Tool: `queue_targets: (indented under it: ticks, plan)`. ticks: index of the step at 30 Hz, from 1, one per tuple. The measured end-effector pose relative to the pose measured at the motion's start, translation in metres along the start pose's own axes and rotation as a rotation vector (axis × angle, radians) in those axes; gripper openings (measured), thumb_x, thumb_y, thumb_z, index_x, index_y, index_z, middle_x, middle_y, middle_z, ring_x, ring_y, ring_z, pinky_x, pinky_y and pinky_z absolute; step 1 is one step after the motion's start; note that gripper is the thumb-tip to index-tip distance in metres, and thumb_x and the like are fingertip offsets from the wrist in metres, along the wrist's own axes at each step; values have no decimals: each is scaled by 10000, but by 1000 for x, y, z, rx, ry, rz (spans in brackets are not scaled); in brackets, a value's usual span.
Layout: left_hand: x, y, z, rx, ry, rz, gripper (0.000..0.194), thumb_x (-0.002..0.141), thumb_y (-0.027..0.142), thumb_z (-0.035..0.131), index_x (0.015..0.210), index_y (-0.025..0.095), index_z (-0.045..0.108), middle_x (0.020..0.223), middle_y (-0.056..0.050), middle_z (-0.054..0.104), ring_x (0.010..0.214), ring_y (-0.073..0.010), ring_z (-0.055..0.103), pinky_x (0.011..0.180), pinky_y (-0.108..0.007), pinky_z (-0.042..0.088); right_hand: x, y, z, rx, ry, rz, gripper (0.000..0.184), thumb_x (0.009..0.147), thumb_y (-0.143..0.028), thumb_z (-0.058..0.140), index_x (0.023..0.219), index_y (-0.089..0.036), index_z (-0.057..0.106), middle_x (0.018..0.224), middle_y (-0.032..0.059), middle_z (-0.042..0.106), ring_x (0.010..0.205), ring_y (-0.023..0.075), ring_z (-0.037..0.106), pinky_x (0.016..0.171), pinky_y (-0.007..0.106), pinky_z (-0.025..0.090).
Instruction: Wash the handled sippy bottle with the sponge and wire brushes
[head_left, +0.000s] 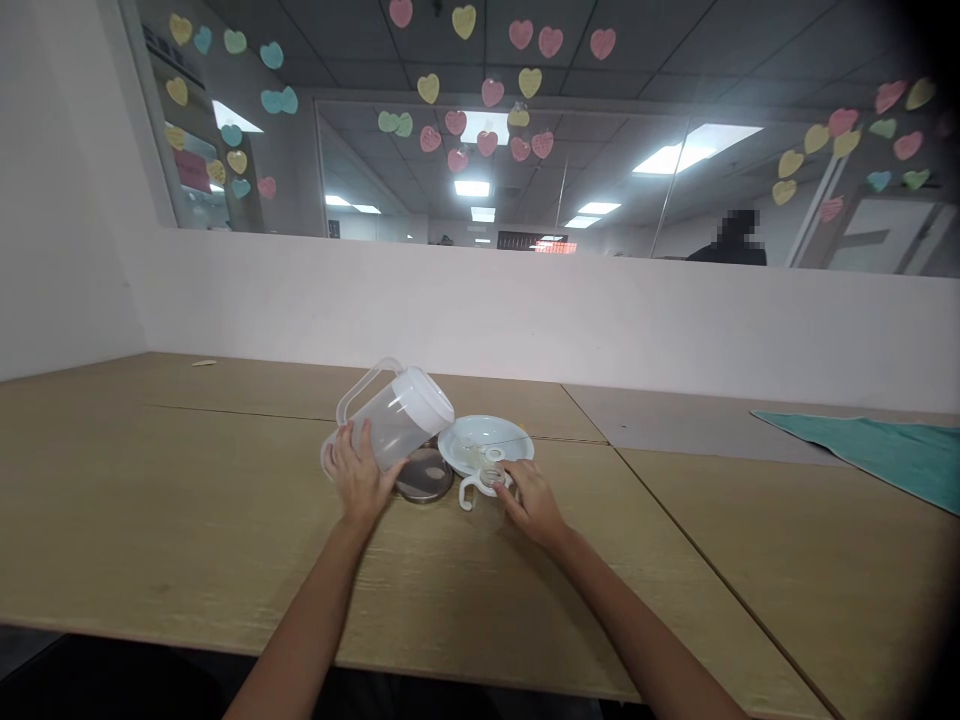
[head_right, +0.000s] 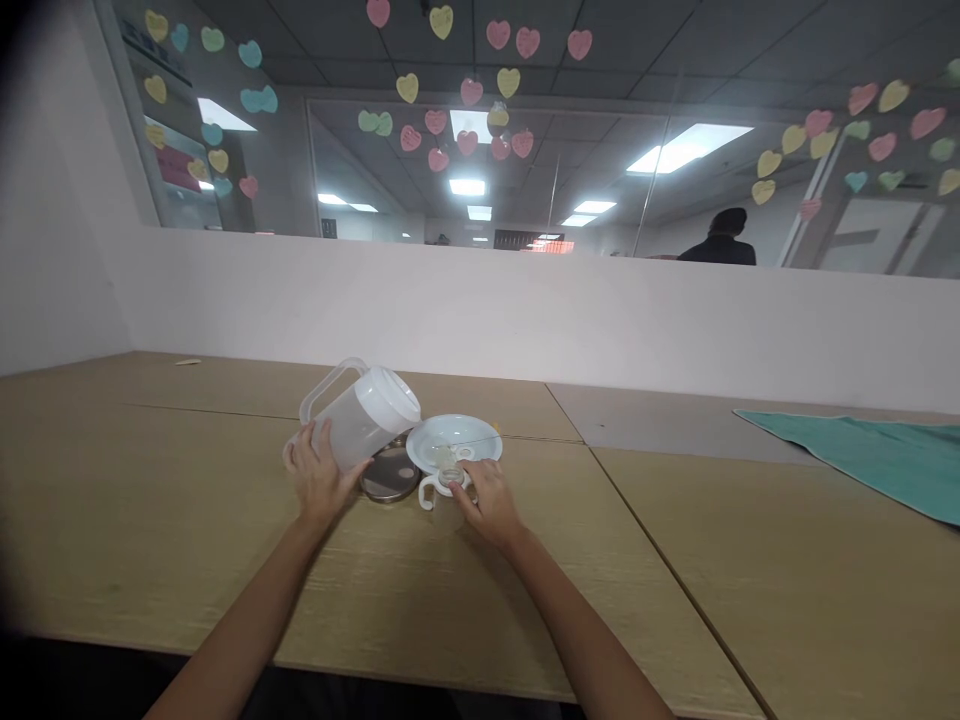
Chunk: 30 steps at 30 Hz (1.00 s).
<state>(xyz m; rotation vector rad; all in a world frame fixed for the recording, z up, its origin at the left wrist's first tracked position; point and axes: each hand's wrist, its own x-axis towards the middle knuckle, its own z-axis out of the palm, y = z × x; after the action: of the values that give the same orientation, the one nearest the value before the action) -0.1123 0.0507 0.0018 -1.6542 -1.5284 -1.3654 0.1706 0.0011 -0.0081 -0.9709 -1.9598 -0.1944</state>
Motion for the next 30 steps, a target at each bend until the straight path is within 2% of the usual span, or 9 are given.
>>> queue_targets:
  ticks: [7, 12, 18, 22, 26, 30]
  plan:
    - [-1, -2, 3, 0, -37, 63, 881, 683, 616, 573, 1367, 116, 333, 1405, -220, 308, 1320, -349, 256, 1096, -522, 120, 1, -1, -1, 12, -15, 7, 278, 910, -364, 420, 1068, -173, 545, 964, 87, 617, 906, 217, 525, 814, 361, 408]
    - [-2, -1, 3, 2, -15, 57, 889, 689, 628, 559, 1366, 101, 326, 1402, -228, 309, 1321, -351, 252, 1093, -528, 115, 2, 0, -1, 18, -1, -14, 284, 905, -367, 423, 1061, -168, 551, 960, 93, 621, 895, 216, 536, 807, 359, 416]
    - [2, 6, -4, -18, 80, -114, 1000, 667, 640, 580, 1390, 53, 213, 1377, -268, 302, 1290, -377, 281, 1049, -558, 212, 2, 0, -1, 11, 5, -17, 289, 904, -374, 420, 1059, -172, 558, 956, 93, 627, 896, 215, 545, 806, 356, 419]
    - [4, 9, -9, -108, 122, -202, 1057, 654, 611, 621, 1406, 64, 118, 1373, -248, 291, 1287, -360, 283, 1073, -508, 258, 2, -1, -1, 12, 10, -13, 283, 903, -371, 427, 1056, -173, 558, 949, 87, 629, 892, 211, 546, 813, 354, 419]
    - [1, 8, -9, -183, 117, -117, 1083, 648, 562, 658, 1416, 90, 59, 1398, -226, 241, 1316, -337, 247, 1107, -448, 259, 2, -1, -1, 17, 10, -14, 286, 903, -371, 424, 1068, -179, 555, 962, 91, 629, 907, 213, 549, 821, 357, 423]
    - [-1, 3, -5, -170, 99, 66, 1112, 595, 589, 685, 1390, 70, 107, 1375, -256, 262, 1302, -363, 267, 1072, -503, 273, 2, 0, -1, 22, 7, -12, 287, 904, -369, 422, 1069, -176, 555, 964, 92, 628, 909, 214, 550, 821, 358, 423]
